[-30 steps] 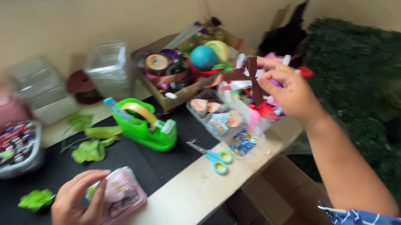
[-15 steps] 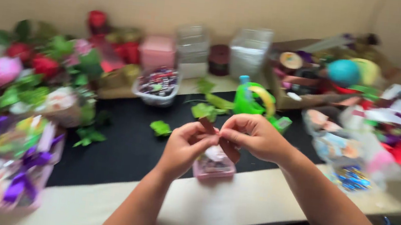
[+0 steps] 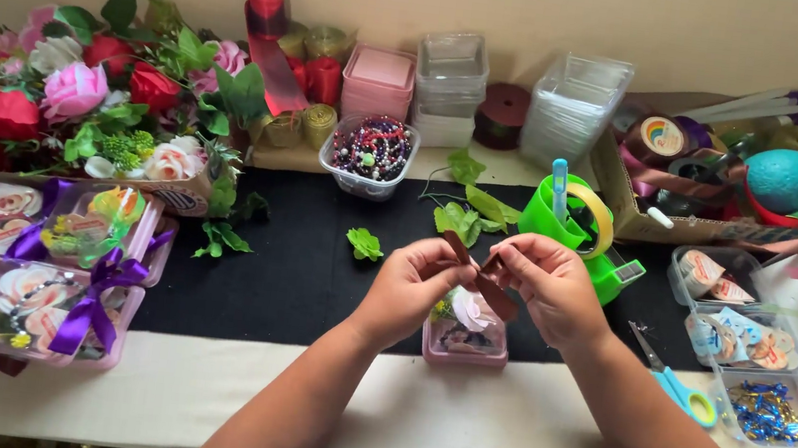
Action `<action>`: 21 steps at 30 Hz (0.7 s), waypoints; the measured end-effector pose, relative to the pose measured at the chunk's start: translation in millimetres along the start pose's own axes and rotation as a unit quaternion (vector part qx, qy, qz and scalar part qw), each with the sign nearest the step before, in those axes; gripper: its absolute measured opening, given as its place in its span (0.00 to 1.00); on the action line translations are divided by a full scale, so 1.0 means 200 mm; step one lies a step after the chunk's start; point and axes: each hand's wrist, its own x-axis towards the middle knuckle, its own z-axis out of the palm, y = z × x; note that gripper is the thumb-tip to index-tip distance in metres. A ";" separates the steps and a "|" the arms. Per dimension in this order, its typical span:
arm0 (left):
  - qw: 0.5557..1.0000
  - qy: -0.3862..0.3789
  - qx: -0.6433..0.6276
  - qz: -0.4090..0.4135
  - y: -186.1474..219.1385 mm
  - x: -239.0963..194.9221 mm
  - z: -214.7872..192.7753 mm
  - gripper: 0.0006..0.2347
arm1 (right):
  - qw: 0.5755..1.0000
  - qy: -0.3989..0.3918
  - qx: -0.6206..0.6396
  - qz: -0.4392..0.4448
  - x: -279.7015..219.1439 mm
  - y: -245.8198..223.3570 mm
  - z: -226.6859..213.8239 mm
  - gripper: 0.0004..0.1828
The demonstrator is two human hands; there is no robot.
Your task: Assembling and decorating small gift boxes with artificial flowers and ribbons.
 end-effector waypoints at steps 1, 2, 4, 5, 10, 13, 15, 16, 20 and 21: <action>1.000 0.000 -0.002 -0.001 0.07 -0.01 0.04 0.04 | 1.000 0.001 -0.001 0.001 0.00 0.01 0.01 0.08; 0.993 0.056 0.086 0.056 0.14 -0.03 0.08 0.07 | 1.000 0.024 -0.014 -0.014 0.00 0.02 0.02 0.08; 0.973 0.109 0.172 0.109 0.22 -0.05 0.13 0.10 | 0.998 0.049 -0.028 -0.028 -0.02 0.03 0.05 0.07; 0.934 0.155 0.272 0.170 0.23 -0.06 0.14 0.14 | 0.989 0.075 -0.102 -0.073 -0.03 0.02 0.07 0.08; 0.861 0.162 0.406 0.260 0.22 -0.08 0.17 0.17 | 0.948 0.119 -0.242 -0.172 -0.06 0.01 0.14 0.10; 0.888 0.088 0.380 0.242 0.15 -0.07 0.16 0.18 | 0.951 0.080 -0.242 -0.175 -0.08 -0.04 0.20 0.12; 0.959 0.059 0.229 0.155 0.07 -0.05 0.13 0.18 | 0.916 0.023 -0.334 -0.220 -0.08 -0.06 0.22 0.14; 0.960 0.060 0.228 0.154 0.04 -0.04 0.11 0.18 | 0.917 0.023 -0.334 -0.219 -0.09 -0.06 0.21 0.14; 0.996 0.053 0.019 0.075 -0.09 -0.01 0.02 0.12 | 0.923 -0.047 -0.333 -0.185 -0.09 -0.08 0.21 0.18; 0.997 0.043 -0.035 0.063 -0.12 0.00 -0.01 0.09 | 0.916 -0.071 -0.348 -0.187 -0.09 -0.09 0.22 0.19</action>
